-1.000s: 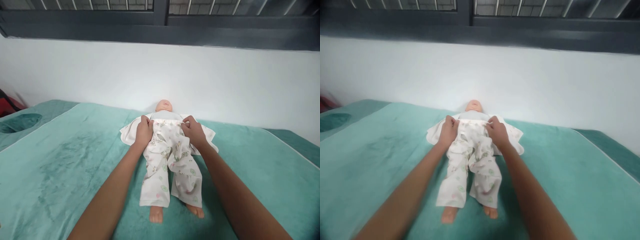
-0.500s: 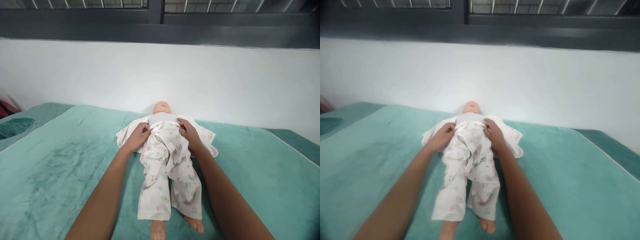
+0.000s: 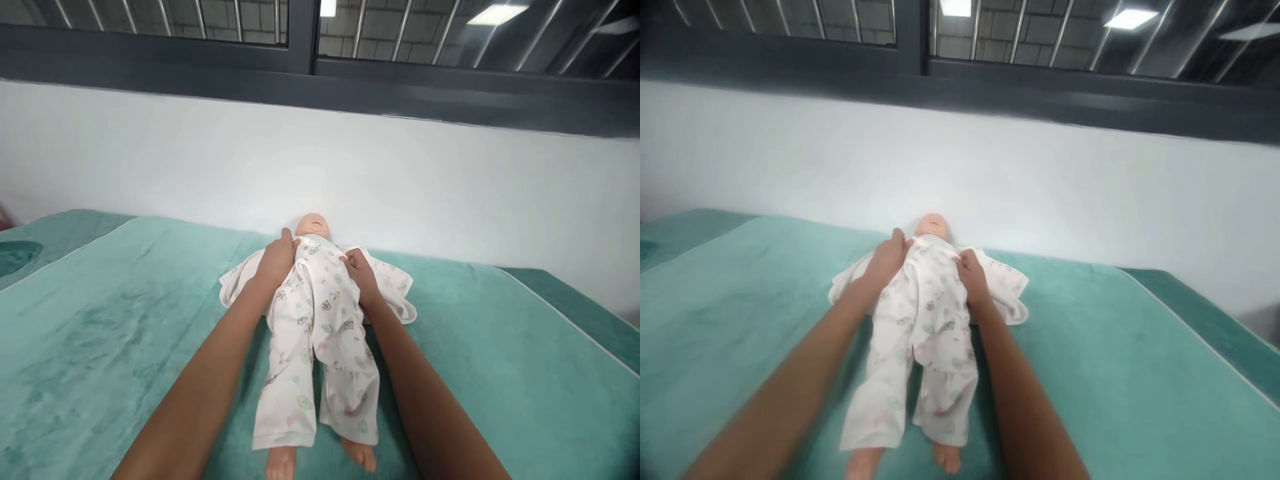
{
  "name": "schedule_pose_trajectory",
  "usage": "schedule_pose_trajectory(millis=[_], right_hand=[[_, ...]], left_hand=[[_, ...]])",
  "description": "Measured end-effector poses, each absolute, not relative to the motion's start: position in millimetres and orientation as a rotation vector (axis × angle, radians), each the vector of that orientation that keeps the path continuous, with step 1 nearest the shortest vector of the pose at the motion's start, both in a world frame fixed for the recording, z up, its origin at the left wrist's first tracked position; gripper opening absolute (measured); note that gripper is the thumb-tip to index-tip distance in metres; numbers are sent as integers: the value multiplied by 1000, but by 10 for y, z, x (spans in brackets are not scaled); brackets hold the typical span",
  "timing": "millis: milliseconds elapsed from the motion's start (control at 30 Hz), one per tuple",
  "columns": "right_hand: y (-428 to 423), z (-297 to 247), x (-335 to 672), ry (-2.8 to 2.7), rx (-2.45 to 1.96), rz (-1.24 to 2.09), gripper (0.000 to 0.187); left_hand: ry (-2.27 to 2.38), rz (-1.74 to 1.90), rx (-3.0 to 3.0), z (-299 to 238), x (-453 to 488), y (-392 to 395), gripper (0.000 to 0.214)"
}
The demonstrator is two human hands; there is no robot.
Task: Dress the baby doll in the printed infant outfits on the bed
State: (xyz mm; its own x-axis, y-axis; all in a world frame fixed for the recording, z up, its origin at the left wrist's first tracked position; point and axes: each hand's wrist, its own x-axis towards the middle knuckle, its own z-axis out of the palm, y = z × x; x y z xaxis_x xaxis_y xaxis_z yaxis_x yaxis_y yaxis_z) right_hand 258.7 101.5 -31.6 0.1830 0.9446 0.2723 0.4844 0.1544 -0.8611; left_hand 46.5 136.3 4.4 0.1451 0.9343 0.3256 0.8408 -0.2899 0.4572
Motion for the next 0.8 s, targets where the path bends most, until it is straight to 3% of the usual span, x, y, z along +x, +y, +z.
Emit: schedule_pose_trajectory(millis=[267, 567, 700, 800], right_hand=[[1135, -560, 2677, -1171, -1598, 498, 21], [912, -431, 2646, -1239, -1630, 547, 21], [871, -361, 2730, -1371, -1633, 646, 29], [819, -338, 2770, -1443, -1568, 727, 23]], left_hand=[[1792, 775, 2221, -3, 595, 1537, 22], [1573, 1150, 1666, -291, 346, 891, 27], [1394, 1015, 1391, -309, 283, 660, 24], [1192, 912, 1215, -276, 243, 590, 20]])
